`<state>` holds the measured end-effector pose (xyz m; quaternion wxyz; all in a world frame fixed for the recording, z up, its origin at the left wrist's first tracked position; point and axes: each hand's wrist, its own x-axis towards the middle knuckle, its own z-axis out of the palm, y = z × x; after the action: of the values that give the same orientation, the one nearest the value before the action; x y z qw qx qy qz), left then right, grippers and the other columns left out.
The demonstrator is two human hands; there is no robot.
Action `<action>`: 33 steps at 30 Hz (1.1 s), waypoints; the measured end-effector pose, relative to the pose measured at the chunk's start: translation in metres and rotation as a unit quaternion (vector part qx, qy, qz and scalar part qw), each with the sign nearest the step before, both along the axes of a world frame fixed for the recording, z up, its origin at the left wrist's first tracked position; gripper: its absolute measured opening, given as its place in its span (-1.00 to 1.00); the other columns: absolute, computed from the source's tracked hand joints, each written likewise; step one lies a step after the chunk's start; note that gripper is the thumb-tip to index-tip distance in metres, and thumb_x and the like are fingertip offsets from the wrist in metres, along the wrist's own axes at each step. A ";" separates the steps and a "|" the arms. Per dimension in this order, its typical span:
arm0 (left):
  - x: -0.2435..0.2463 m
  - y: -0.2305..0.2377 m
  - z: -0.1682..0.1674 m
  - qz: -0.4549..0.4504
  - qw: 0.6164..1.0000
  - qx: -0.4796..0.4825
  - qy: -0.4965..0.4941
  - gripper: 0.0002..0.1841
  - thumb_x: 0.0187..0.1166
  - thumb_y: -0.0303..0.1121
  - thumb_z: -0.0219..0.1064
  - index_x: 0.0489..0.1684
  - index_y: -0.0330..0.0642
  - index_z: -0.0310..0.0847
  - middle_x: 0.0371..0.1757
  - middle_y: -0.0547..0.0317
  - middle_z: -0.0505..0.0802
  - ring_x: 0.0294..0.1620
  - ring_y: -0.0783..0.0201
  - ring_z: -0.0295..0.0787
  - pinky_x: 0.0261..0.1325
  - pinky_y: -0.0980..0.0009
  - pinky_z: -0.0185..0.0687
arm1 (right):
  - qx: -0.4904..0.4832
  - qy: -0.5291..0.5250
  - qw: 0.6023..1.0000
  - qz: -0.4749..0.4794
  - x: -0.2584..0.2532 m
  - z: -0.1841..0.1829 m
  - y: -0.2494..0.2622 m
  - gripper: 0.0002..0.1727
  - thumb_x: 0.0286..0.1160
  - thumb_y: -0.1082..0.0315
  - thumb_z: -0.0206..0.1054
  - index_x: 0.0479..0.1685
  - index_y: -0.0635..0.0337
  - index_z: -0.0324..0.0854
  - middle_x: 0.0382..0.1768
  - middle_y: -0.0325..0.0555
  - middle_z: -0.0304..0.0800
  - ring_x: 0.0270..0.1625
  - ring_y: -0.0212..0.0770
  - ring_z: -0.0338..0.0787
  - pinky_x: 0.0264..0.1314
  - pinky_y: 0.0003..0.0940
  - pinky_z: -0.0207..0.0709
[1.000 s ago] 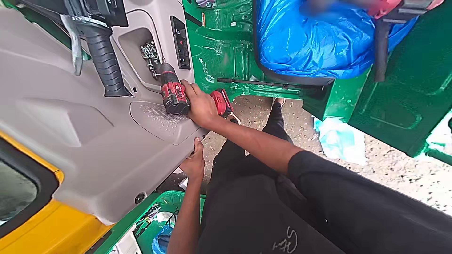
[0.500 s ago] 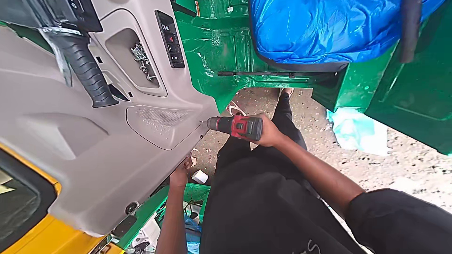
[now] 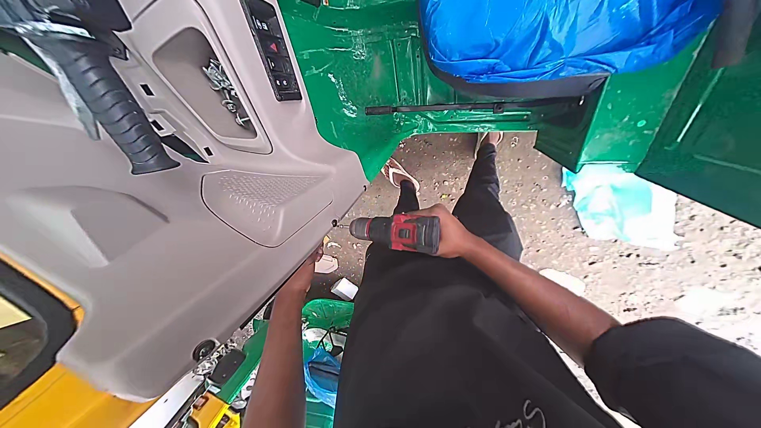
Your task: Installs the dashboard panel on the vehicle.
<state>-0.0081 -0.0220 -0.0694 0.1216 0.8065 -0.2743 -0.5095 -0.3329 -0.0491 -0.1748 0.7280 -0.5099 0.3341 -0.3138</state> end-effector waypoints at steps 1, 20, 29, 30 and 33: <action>0.002 0.001 -0.001 -0.007 1.000 -0.003 -0.006 -0.82 0.64 -0.56 0.16 -0.33 -0.10 0.61 -0.50 0.48 0.65 -0.45 0.60 0.54 -0.19 0.64 0.54 | -0.004 0.000 1.000 -0.003 0.000 0.000 0.001 -0.68 0.18 0.24 0.61 -0.11 0.20 0.84 -0.24 -0.22 0.94 -0.15 -0.46 0.88 -0.02 -0.38 0.79; 0.013 0.009 0.002 -0.094 0.986 -0.072 -0.115 -0.87 0.47 -0.60 0.33 -0.11 -0.45 0.63 -0.29 0.33 0.77 -0.18 0.67 0.66 0.15 0.66 0.58 | -0.030 0.031 0.999 -0.011 0.007 -0.006 0.009 -0.56 0.12 0.17 0.60 -0.01 0.23 0.84 -0.18 -0.17 0.95 -0.11 -0.43 0.88 0.04 -0.35 0.78; 0.016 0.021 -0.017 0.006 0.984 -0.176 -0.010 -0.83 0.33 -0.61 0.38 -0.17 -0.23 0.69 -0.30 0.41 0.87 -0.19 0.53 0.80 0.13 0.49 0.73 | -0.020 0.043 0.999 -0.013 0.009 -0.005 0.015 -0.49 0.11 0.12 0.62 0.09 0.21 0.83 -0.13 -0.17 0.95 -0.06 -0.43 0.88 0.11 -0.33 0.77; 0.016 0.023 -0.020 0.009 0.982 -0.190 -0.005 -0.81 0.36 -0.61 0.40 -0.12 -0.29 0.69 -0.25 0.35 0.88 -0.14 0.47 0.81 0.19 0.43 0.73 | -0.023 0.047 0.998 -0.015 0.009 -0.006 0.014 -0.50 0.14 0.10 0.61 0.07 0.19 0.83 -0.16 -0.18 0.95 -0.09 -0.42 0.88 0.07 -0.31 0.78; 0.007 0.023 -0.023 0.015 0.980 -0.198 -0.016 -0.79 0.41 -0.63 0.40 -0.03 -0.37 0.67 -0.20 0.23 0.90 -0.10 0.38 0.85 0.23 0.35 0.77 | -0.023 0.045 0.998 -0.021 0.010 -0.008 0.015 -0.50 0.12 0.11 0.61 0.07 0.20 0.84 -0.16 -0.17 0.95 -0.09 -0.41 0.88 0.06 -0.31 0.78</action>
<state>-0.0008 0.0014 -0.0921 0.2821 0.7784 -0.3597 -0.4302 -0.3233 -0.0338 -0.1826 0.6933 -0.5331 0.3702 -0.3132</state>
